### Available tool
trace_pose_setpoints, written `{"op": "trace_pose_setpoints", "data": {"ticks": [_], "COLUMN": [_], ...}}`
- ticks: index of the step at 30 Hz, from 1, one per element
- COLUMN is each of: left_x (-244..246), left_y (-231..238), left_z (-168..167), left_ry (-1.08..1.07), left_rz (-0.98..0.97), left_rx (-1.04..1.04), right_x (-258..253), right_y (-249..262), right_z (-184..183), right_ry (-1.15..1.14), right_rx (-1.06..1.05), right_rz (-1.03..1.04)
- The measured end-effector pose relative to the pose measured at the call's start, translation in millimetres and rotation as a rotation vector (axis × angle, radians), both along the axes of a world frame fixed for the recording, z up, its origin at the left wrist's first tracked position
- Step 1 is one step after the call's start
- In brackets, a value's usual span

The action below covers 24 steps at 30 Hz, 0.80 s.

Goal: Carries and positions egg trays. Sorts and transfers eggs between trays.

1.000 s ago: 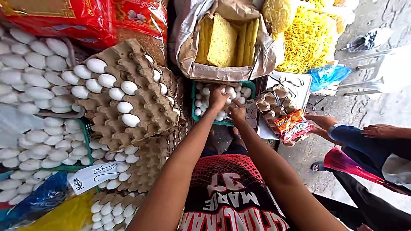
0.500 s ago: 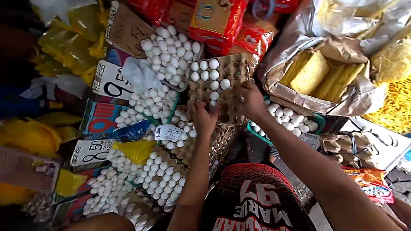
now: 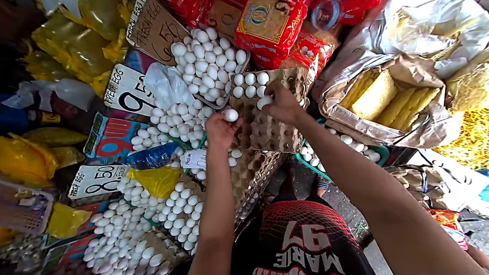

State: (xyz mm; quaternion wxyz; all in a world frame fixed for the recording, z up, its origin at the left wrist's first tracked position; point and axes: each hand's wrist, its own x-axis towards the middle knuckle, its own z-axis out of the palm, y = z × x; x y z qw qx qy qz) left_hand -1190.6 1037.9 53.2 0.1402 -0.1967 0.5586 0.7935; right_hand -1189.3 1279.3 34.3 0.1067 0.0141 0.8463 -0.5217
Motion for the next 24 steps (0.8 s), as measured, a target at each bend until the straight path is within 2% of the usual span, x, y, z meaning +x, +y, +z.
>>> {"op": "trace_pose_setpoints", "data": {"ticks": [2,6,8,10,12,14,16,17,19,21,22,23,24], "left_x": [-30,-84,-99,-107,-111,-113,-109,-106,-103,-100,-99,-98,-96], "left_y": [3,19,29,34,32,27,18,14,9,10,11,15,21], "left_z": [-2,-6,-9,-15,-19,-21,-21,-19,-15,-9,-8,-8,-6], "left_ry": [0.064,0.163,0.151,0.147,0.154,0.139,0.1,0.065,-0.011,-0.009,0.025,0.063,0.105], "left_rz": [-0.073,-0.394,-0.544,-0.607,-0.631,-0.587,-0.463,-0.389,-0.269,-0.236,-0.27,-0.333,-0.41], "left_rx": [-0.287,-1.187,-1.42,-1.528,-1.521,-1.39,-1.088,-0.852,-0.327,-0.056,-0.038,-0.113,-0.284], "right_x": [-9,-14,-15,-18,-25,-37,-52,-60,-79,-94,-99,-103,-106], "right_y": [3,-32,-52,-54,-37,-10,14,23,30,22,16,9,2], "right_z": [3,16,19,17,13,11,9,10,6,6,7,8,11], "right_ry": [-0.024,-0.078,-0.081,-0.05,-0.061,-0.099,-0.14,-0.149,-0.083,-0.029,-0.042,-0.069,-0.1], "right_rx": [-0.015,0.526,0.707,0.729,0.585,0.304,-0.062,-0.151,-0.022,0.31,0.466,0.578,0.657], "right_rz": [-0.008,0.112,0.148,0.169,0.148,0.073,-0.001,-0.025,0.012,0.097,0.131,0.154,0.172]}}
